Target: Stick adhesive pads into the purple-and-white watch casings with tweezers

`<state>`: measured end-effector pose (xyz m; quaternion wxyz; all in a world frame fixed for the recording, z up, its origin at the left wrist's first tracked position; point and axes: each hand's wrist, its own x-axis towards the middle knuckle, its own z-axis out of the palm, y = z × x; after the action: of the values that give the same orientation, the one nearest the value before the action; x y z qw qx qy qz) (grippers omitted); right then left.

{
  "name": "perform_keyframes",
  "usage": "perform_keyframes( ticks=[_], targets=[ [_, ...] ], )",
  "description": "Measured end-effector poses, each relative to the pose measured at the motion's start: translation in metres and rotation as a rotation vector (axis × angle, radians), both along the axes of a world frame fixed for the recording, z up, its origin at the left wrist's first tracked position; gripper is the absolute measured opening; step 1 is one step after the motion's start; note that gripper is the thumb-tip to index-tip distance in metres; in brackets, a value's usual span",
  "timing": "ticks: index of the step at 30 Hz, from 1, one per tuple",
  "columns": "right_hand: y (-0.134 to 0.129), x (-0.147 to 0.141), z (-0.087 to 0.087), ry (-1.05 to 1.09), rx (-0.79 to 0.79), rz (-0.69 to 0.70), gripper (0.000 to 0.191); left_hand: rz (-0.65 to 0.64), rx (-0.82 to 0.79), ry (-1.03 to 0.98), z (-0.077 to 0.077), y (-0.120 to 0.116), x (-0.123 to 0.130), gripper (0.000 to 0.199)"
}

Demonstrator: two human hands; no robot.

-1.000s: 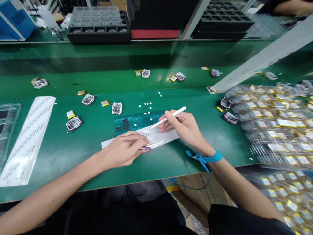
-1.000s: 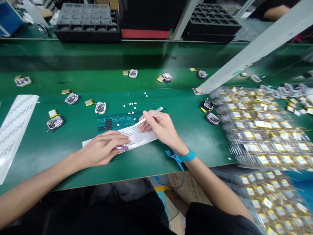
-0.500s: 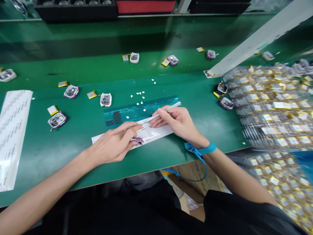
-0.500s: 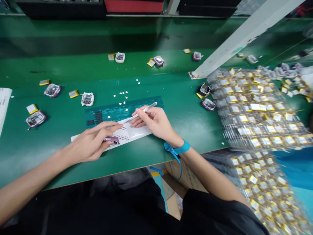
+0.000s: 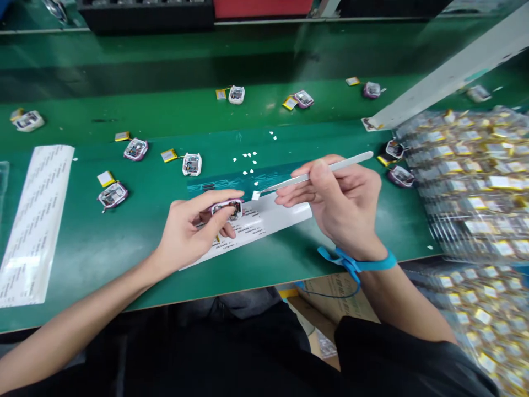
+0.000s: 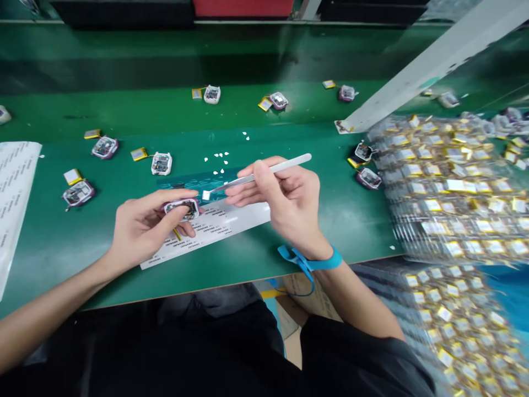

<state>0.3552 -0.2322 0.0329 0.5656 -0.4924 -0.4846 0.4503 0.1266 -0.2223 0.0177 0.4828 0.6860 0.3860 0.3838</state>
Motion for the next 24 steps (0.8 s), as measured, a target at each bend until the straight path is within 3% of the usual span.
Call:
perform_keyframes(
  ticks=[2, 5, 10, 24],
  targets=[
    [-0.001, -0.012, 0.006, -0.010, 0.021, 0.042, 0.031, -0.030, -0.176, -0.075, 0.004, 0.002, 0.001, 0.028],
    [0.000, -0.025, 0.006, -0.011, 0.011, 0.136, 0.028, -0.116, -0.300, -0.177, 0.004, 0.004, 0.002, 0.039],
    [0.004, -0.030, -0.004, -0.019, 0.030, 0.202, 0.026, -0.143, -0.338, -0.232, 0.000, 0.002, 0.003, 0.041],
    [0.000, -0.031, -0.008, -0.076, 0.046, 0.152, 0.025, -0.125, -0.404, -0.220, -0.004, -0.002, 0.004, 0.043]
  ],
)
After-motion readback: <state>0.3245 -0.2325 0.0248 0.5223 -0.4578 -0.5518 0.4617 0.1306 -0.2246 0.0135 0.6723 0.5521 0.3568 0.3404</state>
